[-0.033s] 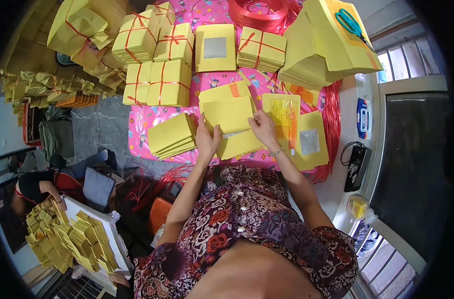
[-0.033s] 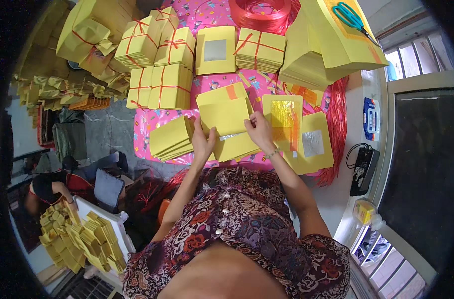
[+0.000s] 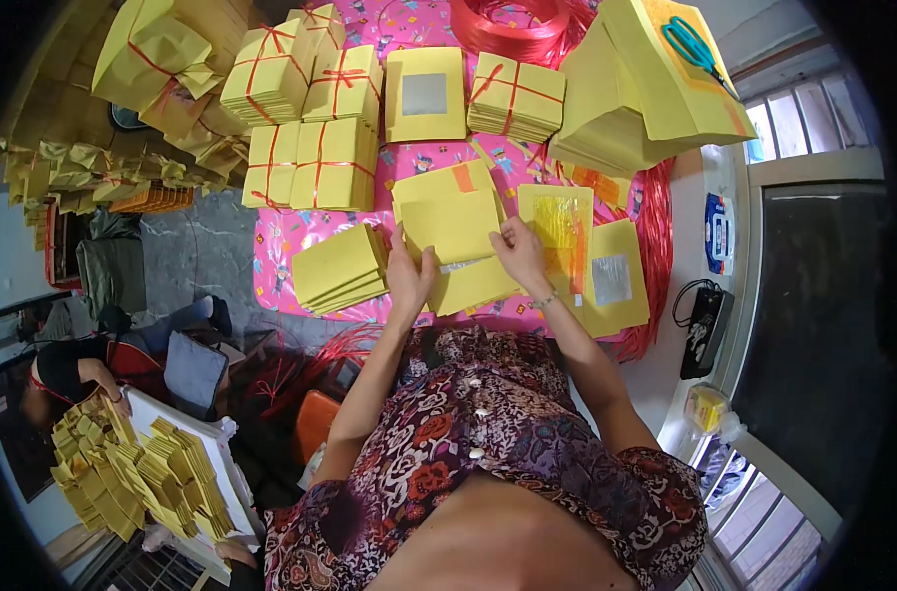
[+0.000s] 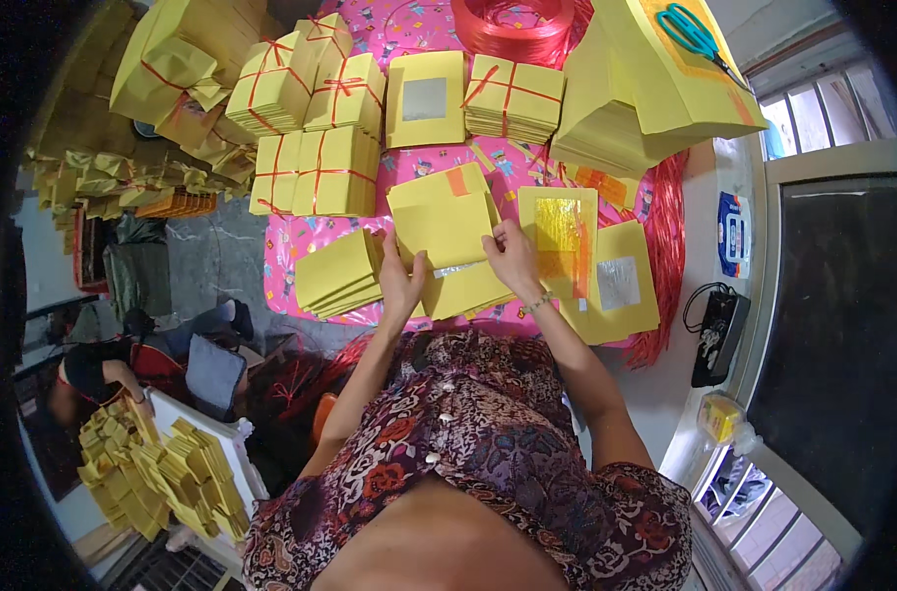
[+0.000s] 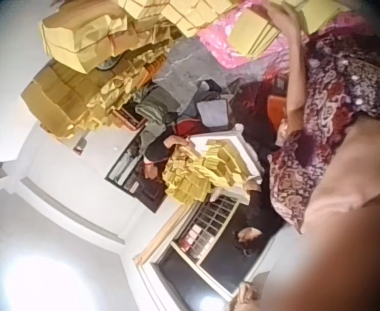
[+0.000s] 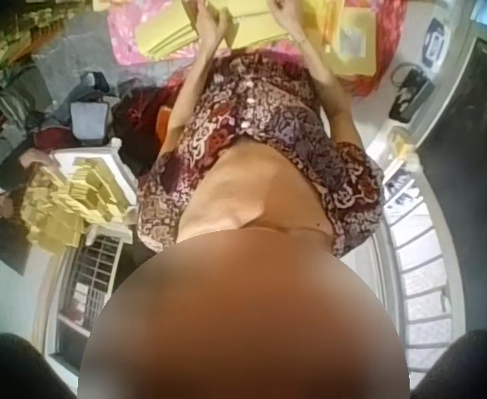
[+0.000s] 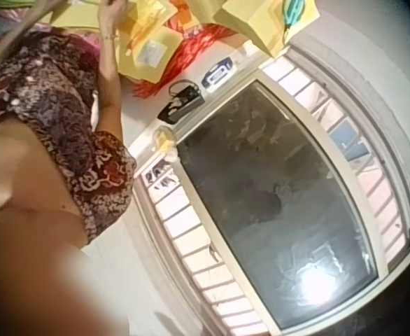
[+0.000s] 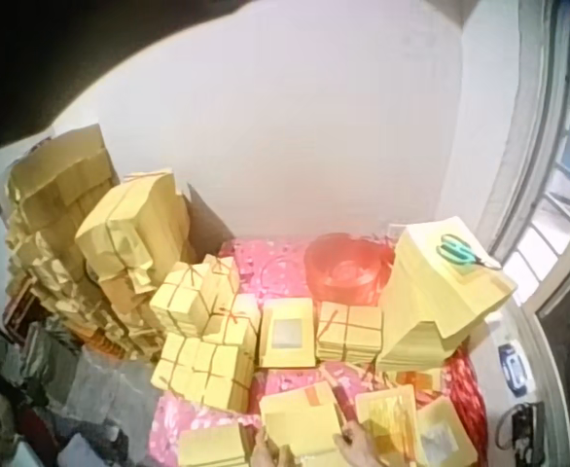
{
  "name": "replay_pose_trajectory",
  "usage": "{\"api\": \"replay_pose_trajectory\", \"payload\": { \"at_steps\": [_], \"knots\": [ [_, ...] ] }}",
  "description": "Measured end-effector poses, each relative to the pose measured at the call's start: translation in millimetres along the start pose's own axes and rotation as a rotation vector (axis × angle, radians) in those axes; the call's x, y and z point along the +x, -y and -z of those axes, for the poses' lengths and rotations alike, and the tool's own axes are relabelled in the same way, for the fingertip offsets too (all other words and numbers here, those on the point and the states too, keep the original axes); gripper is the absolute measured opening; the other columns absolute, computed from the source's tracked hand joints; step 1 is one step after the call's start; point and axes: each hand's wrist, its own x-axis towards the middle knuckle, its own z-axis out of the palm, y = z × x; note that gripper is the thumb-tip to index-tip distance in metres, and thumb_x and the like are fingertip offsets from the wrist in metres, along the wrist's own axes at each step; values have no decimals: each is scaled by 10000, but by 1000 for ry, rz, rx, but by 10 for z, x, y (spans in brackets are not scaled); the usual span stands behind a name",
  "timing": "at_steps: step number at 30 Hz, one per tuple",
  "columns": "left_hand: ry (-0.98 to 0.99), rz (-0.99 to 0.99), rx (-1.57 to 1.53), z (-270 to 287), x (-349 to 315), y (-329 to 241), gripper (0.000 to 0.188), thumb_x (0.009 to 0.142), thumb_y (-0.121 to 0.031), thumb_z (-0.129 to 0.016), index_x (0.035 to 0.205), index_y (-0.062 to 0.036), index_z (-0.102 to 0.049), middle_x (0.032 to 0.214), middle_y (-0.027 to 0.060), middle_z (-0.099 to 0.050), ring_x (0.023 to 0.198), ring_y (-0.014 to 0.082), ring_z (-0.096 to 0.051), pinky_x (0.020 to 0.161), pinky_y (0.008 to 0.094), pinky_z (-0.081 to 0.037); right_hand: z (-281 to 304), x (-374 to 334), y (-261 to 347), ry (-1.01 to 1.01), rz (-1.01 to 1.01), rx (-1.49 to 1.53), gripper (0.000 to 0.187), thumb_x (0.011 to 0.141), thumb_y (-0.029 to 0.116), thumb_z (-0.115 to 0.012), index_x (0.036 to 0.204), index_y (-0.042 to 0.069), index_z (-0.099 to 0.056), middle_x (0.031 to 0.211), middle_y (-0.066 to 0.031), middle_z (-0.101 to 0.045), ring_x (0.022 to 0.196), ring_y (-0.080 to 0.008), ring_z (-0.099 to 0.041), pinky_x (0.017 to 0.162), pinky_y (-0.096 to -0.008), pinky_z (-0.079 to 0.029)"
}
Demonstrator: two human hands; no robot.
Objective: Folding and stacking bundles of traditional joss paper on a workspace.
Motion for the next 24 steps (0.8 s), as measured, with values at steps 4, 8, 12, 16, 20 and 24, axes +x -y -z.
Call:
{"api": "replay_pose_trajectory", "payload": {
  "at_steps": [4,8,12,16,20,24],
  "knots": [
    [33,20,35,-7,1,42,659,846,-92,-608,1390,37,-257,1235,294,-519,1138,384,-551,929,399,-454,-24,10,20,-18,0,-2,198,811,181,-663,838,25,-545,720,-104,-614,658,-221,-625,611,-351,-499],
    [43,68,60,-24,5,27,646,848,-88,-602,1384,39,-264,1236,295,-516,1147,384,-545,940,397,-446,-51,36,-6,-20,-14,-62,193,813,186,-649,835,22,-552,722,-119,-611,663,-254,-623,622,-378,-495],
    [-22,12,62,-54,7,56,670,834,-128,-611,1381,51,-268,1077,315,-574,976,439,-584,860,467,-459,-78,68,-49,-15,-17,-112,205,800,198,-647,833,18,-554,728,-128,-610,674,-278,-620,636,-396,-491],
    [-2,70,33,-48,8,52,676,816,-122,-621,1374,49,-280,1115,325,-546,1000,424,-574,864,462,-456,-80,88,-37,-3,-37,-105,205,786,194,-648,834,17,-556,727,-134,-608,679,-289,-620,638,-401,-490],
    [-76,-28,49,-46,34,21,670,805,-121,-638,1372,14,-308,1217,328,-468,1044,432,-538,863,454,-455,-80,90,5,-6,-26,-133,206,777,189,-645,825,10,-558,729,-147,-610,688,-303,-622,643,-404,-492],
    [0,40,328,-10,71,-68,654,742,-86,-665,1341,-69,-403,1323,269,-387,1161,412,-445,940,476,-396,-79,104,-6,-11,-9,-141,214,774,191,-645,819,-1,-561,732,-157,-613,695,-311,-624,647,-408,-494]
  ]
}}
